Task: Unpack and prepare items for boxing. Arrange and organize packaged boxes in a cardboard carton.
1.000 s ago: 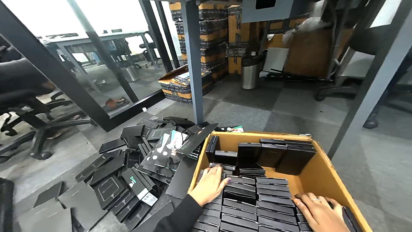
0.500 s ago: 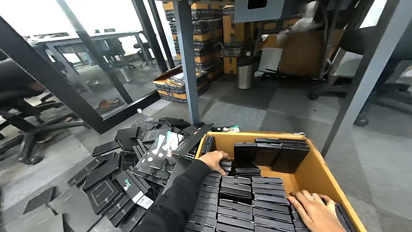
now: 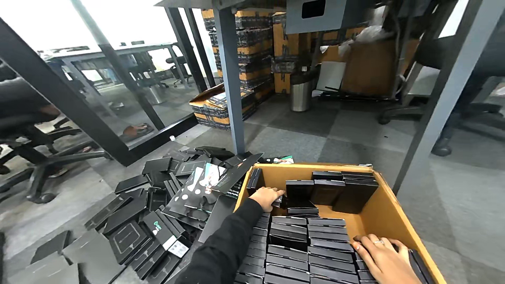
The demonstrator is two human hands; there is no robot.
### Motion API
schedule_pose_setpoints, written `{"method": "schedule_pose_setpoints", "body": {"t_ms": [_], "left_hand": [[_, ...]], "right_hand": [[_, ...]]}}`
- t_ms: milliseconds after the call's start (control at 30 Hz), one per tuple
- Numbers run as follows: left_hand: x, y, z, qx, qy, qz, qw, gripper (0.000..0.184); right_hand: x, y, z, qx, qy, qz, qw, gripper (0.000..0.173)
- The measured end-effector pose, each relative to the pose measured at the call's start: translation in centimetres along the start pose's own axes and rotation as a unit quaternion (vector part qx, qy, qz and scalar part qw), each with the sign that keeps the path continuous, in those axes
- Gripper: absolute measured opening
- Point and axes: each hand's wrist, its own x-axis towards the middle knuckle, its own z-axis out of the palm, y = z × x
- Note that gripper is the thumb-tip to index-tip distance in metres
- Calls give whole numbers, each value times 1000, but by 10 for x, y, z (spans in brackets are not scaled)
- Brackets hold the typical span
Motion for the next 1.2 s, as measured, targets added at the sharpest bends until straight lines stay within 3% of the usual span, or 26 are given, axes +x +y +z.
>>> {"method": "schedule_pose_setpoints", "body": {"t_ms": [133, 267, 400, 533, 667, 900, 1200], "left_hand": [[-33, -3, -13, -60, 10, 6, 998, 67], [-60, -17, -4, -64, 33, -13, 997, 70], [-65, -14, 24, -123, 67, -21, 990, 54], [-54, -7, 44, -128, 125, -49, 983, 58], [-53, 2, 39, -118, 110, -79, 984, 49], [-53, 6, 29, -87, 60, -60, 993, 47], [-50, 0, 21, -83, 92, -93, 988, 62]], "right_hand": [[1, 4, 3, -5, 11, -8, 1000, 57], [1, 4, 4, -9, 15, -9, 1000, 54], [0, 6, 6, -3, 28, -14, 1000, 54], [0, 7, 7, 1, 30, -13, 999, 53], [0, 5, 4, -6, 25, -10, 1000, 52], [0, 5, 5, -4, 41, -10, 999, 52], [2, 5, 5, -4, 28, 0, 1000, 52]]}}
